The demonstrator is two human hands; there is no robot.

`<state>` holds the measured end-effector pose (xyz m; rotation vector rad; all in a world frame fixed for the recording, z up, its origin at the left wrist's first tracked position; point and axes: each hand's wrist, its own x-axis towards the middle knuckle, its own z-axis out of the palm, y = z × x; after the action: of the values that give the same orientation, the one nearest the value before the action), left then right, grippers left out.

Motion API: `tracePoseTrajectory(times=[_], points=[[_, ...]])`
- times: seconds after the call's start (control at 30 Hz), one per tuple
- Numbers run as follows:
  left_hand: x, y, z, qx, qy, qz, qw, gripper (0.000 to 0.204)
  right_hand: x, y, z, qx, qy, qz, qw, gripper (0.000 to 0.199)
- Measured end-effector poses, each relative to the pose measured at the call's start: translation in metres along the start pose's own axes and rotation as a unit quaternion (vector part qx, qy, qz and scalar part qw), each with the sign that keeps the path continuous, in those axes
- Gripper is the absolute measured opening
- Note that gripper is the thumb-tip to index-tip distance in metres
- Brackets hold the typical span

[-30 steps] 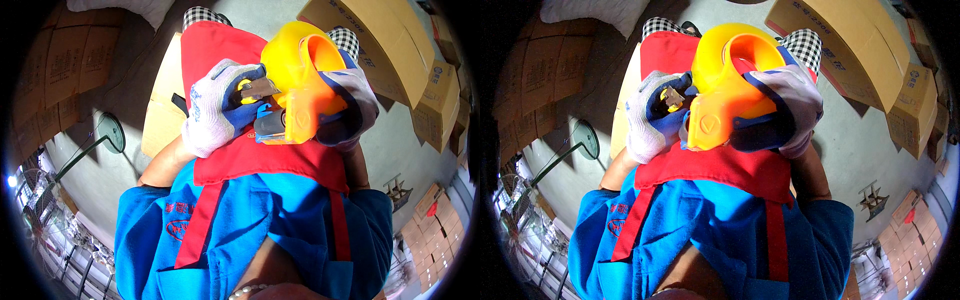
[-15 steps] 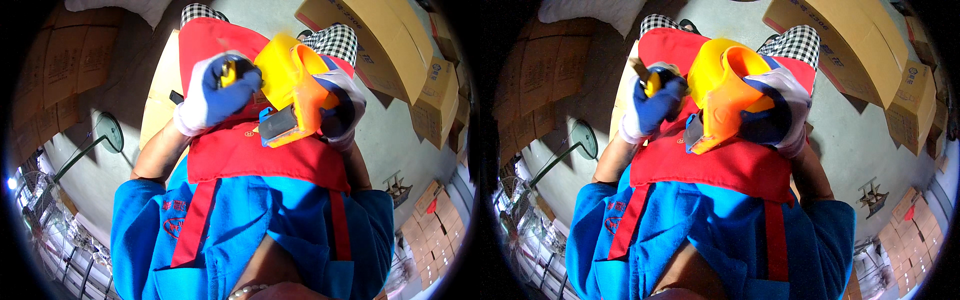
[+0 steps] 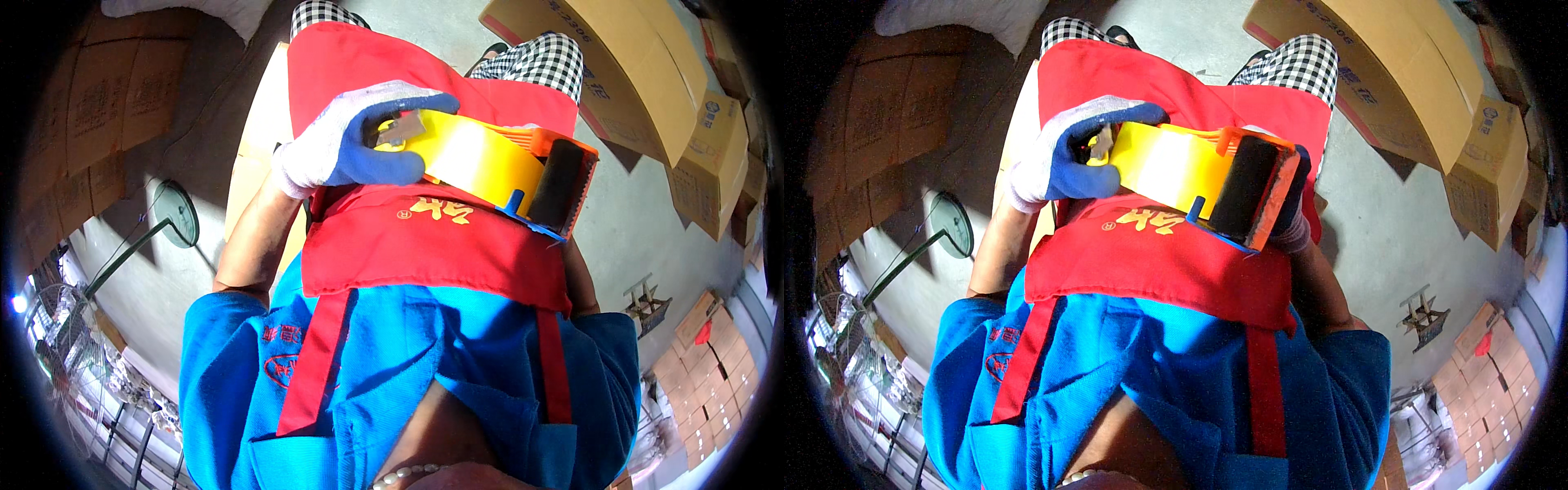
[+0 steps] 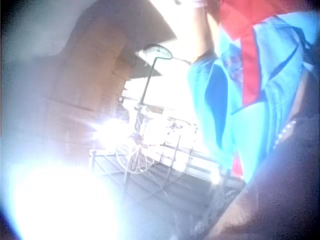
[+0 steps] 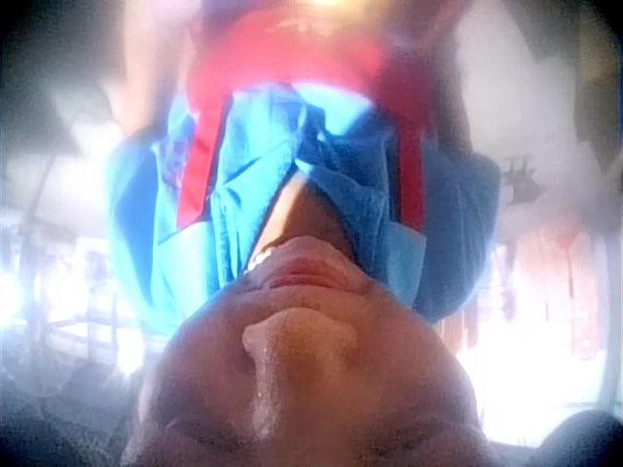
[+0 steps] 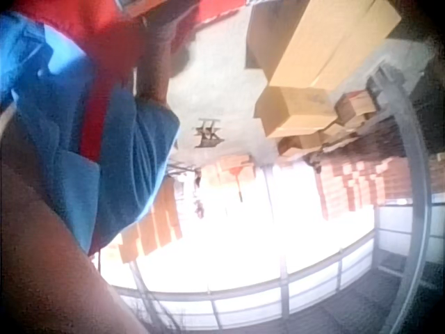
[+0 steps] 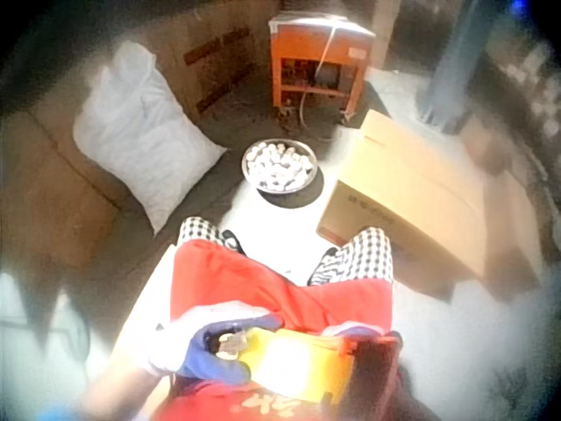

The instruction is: The person uses a tape dispenser to apply tape to the seams of several cardboard boxes filled with plastic bottles, then uses a utility knife to clear the dispenser and prepare for the next box.

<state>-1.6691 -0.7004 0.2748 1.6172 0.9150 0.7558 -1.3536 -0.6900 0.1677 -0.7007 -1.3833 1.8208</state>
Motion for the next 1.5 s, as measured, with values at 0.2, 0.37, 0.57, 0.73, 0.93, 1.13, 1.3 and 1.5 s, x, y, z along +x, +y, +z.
tracePoseTrajectory(times=[0.2,0.37,0.57,0.73,0.93,1.13,1.3,1.5], points=[[-0.005,0.008,0.013,0.009,0.057,0.015,0.998,0.062,0.002,-0.026,0.012,-0.071,-0.005,-0.021,0.997,0.037],[-0.014,-0.004,0.022,-0.061,0.115,-0.018,0.991,0.058,0.014,-0.068,0.019,-0.193,-0.035,-0.082,0.977,0.037],[-0.035,-0.024,0.009,-0.225,0.264,-0.116,0.931,0.051,0.018,-0.077,0.028,-0.256,-0.072,-0.103,0.958,0.038],[-0.097,-0.105,-0.019,-0.108,0.561,-0.279,0.772,0.038,0.018,-0.073,0.028,-0.269,-0.076,-0.103,0.955,0.039],[-0.142,-0.153,0.019,0.467,0.431,-0.32,0.703,0.045,0.028,-0.083,0.032,-0.302,-0.103,-0.124,0.94,0.04],[-0.055,0.019,0.007,0.073,0.331,-0.036,0.94,0.051,0.037,-0.087,0.036,-0.343,-0.114,-0.149,0.92,0.041],[-0.036,0.035,0.015,0.213,0.266,0.037,0.939,0.048,0.044,-0.093,0.041,-0.368,-0.109,-0.174,0.907,0.041],[-0.026,0.039,0.025,0.209,0.285,-0.01,0.935,0.026,0.034,-0.092,0.038,-0.389,-0.086,-0.175,0.901,0.037]])
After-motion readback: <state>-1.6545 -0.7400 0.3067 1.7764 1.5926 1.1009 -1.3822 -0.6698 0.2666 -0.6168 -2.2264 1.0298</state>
